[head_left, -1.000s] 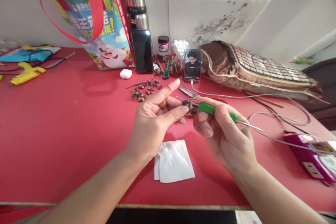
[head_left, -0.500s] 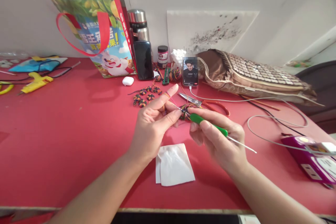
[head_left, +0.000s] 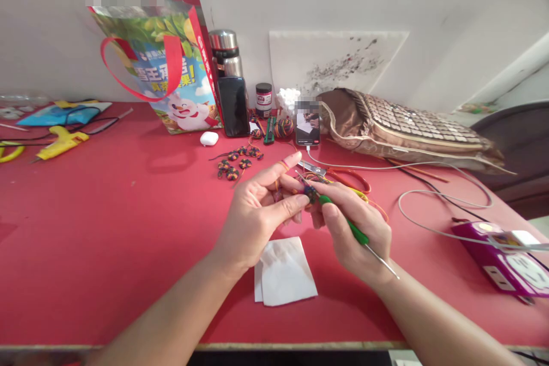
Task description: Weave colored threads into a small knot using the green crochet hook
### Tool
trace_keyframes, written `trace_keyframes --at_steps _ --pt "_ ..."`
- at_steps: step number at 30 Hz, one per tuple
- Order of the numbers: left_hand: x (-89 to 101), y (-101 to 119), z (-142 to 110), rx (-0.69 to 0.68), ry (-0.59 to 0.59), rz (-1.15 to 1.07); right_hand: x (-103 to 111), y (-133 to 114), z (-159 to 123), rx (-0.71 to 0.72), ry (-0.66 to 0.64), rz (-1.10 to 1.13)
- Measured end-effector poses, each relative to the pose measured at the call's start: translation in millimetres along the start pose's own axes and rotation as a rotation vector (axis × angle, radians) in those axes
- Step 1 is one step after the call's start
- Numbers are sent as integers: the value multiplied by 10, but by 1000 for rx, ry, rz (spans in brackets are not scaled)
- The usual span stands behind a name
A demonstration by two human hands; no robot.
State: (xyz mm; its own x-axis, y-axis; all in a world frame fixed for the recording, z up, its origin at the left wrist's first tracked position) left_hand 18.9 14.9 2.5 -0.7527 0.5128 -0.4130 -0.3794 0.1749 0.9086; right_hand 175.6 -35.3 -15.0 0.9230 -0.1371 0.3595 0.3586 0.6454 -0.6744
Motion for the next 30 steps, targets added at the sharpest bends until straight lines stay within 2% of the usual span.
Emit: trace_keyframes --at_steps 5,12,17,21,30 --pt "-45 -23 0 83 36 -150 -21 24 -37 -69 99 21" --pt "-59 -52 3 152 56 -247 -65 26 -52 -74 118 -15" --pt "-27 -45 -1 91 65 -177 -81 52 -89 -112 82 -13" --pt "-5 -38 -7 47 59 -119 -55 41 -102 -185 111 -10" --pt "9 -20 -15 40 84 -14 -13 -22 -80 -151 72 71"
Point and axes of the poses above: each hand's wrist, its own z-axis towards the middle knuckle, its own x-axis out of the back of the hand, y = z × x, the point moved 4 cm from there along z, towards the middle knuckle, and after that the axes turned 10 degrees about -y, right-handed, at the moved point
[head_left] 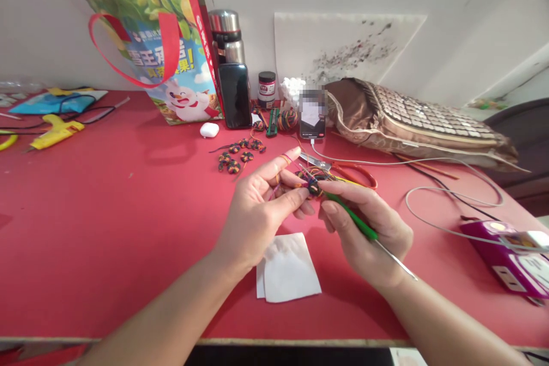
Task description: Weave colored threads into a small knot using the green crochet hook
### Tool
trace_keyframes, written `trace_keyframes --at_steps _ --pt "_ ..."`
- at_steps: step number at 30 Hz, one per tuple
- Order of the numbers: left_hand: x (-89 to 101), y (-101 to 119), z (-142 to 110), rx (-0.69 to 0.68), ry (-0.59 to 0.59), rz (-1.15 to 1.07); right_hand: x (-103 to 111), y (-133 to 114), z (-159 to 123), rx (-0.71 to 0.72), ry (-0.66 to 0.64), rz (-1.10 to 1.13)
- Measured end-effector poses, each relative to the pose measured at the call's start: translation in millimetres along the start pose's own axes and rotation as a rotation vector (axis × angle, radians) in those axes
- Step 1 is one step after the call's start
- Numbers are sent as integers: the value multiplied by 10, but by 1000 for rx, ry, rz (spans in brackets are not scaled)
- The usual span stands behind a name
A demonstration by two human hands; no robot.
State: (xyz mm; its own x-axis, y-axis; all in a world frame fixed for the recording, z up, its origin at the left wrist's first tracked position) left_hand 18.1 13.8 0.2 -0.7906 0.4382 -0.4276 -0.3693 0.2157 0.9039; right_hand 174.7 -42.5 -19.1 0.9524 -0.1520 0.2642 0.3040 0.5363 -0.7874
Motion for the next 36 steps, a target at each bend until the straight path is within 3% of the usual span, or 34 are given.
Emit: trace_keyframes --at_steps 11,21,31,34,36 --pt "-9 26 -1 -14 -14 3 -13 -25 -1 91 -35 -74" --pt "41 64 14 12 -18 77 68 -10 93 125 -138 86" --pt "-15 3 8 36 -13 51 1 -17 67 195 -87 -209" --pt "9 -2 26 28 -37 22 -36 23 27 152 -47 -126" --pt "28 12 36 21 -64 36 -48 61 27 83 -22 46"
Point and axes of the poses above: each hand's wrist, its own z-axis towards the middle knuckle, its own x-axis out of the back of the hand, y = z × x, the point moved 4 cm from there along z, towards the middle knuckle, and after that the axes turned 10 degrees about -y, right-handed, at the moved point
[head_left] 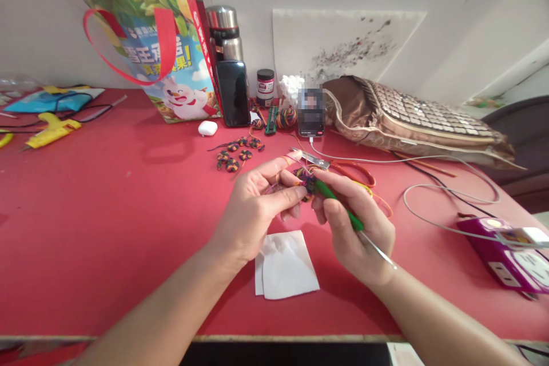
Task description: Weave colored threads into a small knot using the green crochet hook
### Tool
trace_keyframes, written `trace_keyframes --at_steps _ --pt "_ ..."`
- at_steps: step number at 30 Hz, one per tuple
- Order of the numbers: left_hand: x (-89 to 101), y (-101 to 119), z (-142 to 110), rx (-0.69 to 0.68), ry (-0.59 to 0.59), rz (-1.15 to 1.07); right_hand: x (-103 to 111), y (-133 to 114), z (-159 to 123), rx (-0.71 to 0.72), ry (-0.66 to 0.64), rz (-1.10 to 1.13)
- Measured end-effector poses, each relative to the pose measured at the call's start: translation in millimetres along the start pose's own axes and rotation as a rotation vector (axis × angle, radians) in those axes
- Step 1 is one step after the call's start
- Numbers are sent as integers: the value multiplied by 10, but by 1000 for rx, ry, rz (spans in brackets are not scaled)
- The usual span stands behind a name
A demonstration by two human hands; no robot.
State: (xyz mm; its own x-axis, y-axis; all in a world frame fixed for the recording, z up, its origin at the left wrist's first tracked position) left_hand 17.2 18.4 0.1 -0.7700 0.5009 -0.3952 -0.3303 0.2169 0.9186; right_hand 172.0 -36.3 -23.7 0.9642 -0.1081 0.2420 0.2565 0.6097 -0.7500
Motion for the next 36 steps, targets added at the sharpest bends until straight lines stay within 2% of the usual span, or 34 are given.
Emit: trace_keyframes --at_steps 4,6,9,12,16,23,28,36 --pt "42 27 0 9 1 -13 -49 77 80 -227 7 527" --pt "48 38 -5 7 7 -28 -79 95 129 -345 14 713" --pt "33 50 -11 12 -8 -22 -108 117 174 -475 33 878" --pt "17 60 -15 18 -14 -13 -112 151 189 -549 25 953" --pt "9 67 -26 22 -6 34 -49 196 200 -586 19 939" --pt "-16 95 -47 35 -45 193 114 244 205 -650 48 766" --pt "-32 99 -51 24 -75 223 179 237 212 -645 62 687" --pt "-15 97 -68 24 -41 315 245 209 228 -587 36 572"
Point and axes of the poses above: each hand's wrist, its own z-axis towards the middle knuckle, its own x-axis out of the back of the hand, y = z × x, the point moved 4 cm from there along z, towards the middle knuckle, and after that the axes turned 10 degrees about -y, right-handed, at the moved point
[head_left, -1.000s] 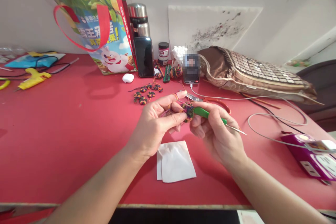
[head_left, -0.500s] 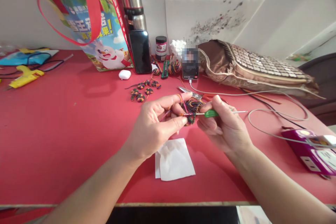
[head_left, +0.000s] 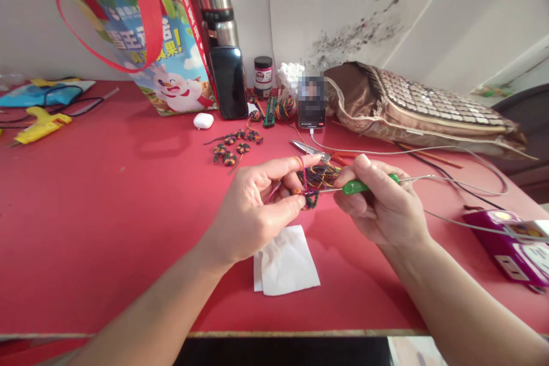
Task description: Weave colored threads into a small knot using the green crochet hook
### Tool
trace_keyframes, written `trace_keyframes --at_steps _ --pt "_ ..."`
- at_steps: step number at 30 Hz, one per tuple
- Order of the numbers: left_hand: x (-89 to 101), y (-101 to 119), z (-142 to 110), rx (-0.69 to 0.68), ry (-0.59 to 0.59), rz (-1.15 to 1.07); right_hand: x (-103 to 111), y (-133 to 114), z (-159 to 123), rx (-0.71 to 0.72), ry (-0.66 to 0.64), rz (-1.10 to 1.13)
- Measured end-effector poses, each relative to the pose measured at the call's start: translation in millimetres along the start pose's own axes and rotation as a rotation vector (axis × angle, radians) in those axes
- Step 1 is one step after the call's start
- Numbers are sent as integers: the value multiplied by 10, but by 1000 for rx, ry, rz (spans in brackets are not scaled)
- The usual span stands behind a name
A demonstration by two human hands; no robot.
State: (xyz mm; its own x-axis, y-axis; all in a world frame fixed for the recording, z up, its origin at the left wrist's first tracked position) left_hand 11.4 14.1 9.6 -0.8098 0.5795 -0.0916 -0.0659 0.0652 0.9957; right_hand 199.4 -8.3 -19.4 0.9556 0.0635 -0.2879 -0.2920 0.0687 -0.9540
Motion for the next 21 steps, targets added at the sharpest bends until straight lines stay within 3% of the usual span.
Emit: trace_keyframes --at_steps 9,17,21 --pt "2 13 9 2 15 56 -13 -82 -36 80 35 -98" --pt "-6 22 31 -14 97 113 -27 -138 -180 255 126 -385" --pt "-1 -1 45 -6 125 99 -133 -197 -254 409 94 -562"
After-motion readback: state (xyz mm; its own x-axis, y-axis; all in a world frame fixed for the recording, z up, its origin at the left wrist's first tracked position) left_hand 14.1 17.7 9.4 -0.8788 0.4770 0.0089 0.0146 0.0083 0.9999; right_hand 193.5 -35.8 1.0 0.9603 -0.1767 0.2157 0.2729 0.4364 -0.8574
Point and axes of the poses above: each hand's wrist, its own z-axis towards the middle knuckle, its own x-axis out of the back of the hand, y = z × x, the point moved 4 cm from there along z, towards the middle knuckle, and after that the axes turned 10 degrees about -y, right-handed, at the moved point
